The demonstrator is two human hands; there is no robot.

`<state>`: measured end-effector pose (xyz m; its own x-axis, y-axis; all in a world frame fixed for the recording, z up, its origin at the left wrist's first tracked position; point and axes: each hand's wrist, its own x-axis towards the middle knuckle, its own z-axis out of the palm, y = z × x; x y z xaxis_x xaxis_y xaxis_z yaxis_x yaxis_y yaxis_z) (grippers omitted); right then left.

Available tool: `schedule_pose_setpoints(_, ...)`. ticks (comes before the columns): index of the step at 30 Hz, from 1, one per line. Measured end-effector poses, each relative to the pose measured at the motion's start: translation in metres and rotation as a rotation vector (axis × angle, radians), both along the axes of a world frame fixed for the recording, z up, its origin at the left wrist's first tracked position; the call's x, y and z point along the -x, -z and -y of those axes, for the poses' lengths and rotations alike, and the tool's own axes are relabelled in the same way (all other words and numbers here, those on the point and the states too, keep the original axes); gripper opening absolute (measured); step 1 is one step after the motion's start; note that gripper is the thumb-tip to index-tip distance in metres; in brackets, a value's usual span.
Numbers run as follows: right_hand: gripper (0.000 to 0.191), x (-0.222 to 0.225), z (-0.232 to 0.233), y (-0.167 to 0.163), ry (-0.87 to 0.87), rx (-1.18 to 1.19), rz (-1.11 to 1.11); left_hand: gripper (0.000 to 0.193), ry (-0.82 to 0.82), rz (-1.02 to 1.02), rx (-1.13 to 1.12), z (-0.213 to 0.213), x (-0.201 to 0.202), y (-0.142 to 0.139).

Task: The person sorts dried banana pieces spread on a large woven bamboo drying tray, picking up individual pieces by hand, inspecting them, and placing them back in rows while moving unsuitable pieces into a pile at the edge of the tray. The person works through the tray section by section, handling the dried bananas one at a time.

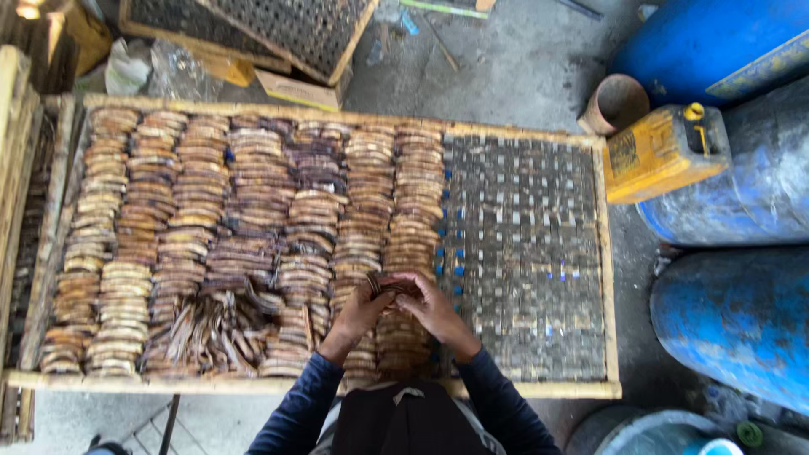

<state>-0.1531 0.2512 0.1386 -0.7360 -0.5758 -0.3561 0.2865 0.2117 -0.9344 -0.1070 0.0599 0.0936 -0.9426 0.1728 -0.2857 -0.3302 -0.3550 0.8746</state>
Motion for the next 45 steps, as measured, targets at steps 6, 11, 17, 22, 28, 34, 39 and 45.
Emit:
schedule_pose_setpoints(6, 0.024, -0.038, -0.026, 0.014, 0.157, -0.201, -0.16, 0.03, 0.017, 0.055, 0.011, -0.004, -0.034, 0.016)
schedule_pose_setpoints(11, 0.02, -0.066, -0.044, 0.009, 0.096, -0.297, -0.366, 0.025, 0.043, 0.035, 0.444, -0.006, -0.044, 0.004)
schedule_pose_setpoints(17, 0.041, -0.064, -0.05, -0.023, -0.094, -0.266, -0.498, 0.024, 0.001, -0.176, 0.536, -0.023, -0.066, -0.021)
schedule_pose_setpoints(22, 0.051, -0.056, -0.038, -0.023, -0.157, -0.133, -0.473, 0.023, -0.081, -0.098, 0.476, -0.054, -0.059, -0.015)
schedule_pose_setpoints(28, 0.027, -0.041, -0.052, -0.001, 0.05, -0.073, -0.282, 0.026, -0.302, -0.014, 0.212, -0.074, -0.06, 0.001)
schedule_pose_setpoints(34, 0.008, -0.037, -0.083, 0.015, 0.114, 0.34, 0.28, 0.038, -0.168, -0.068, 0.266, -0.065, -0.085, 0.011)
schedule_pose_setpoints(39, 0.006, -0.058, -0.085, 0.026, 0.037, 0.432, 0.391, 0.042, -0.077, 0.122, 0.201, -0.072, -0.102, 0.034)
schedule_pose_setpoints(45, 0.009, -0.062, -0.112, 0.042, -0.244, -0.039, -0.168, 0.028, -0.049, -0.139, 0.414, -0.077, -0.118, 0.053)
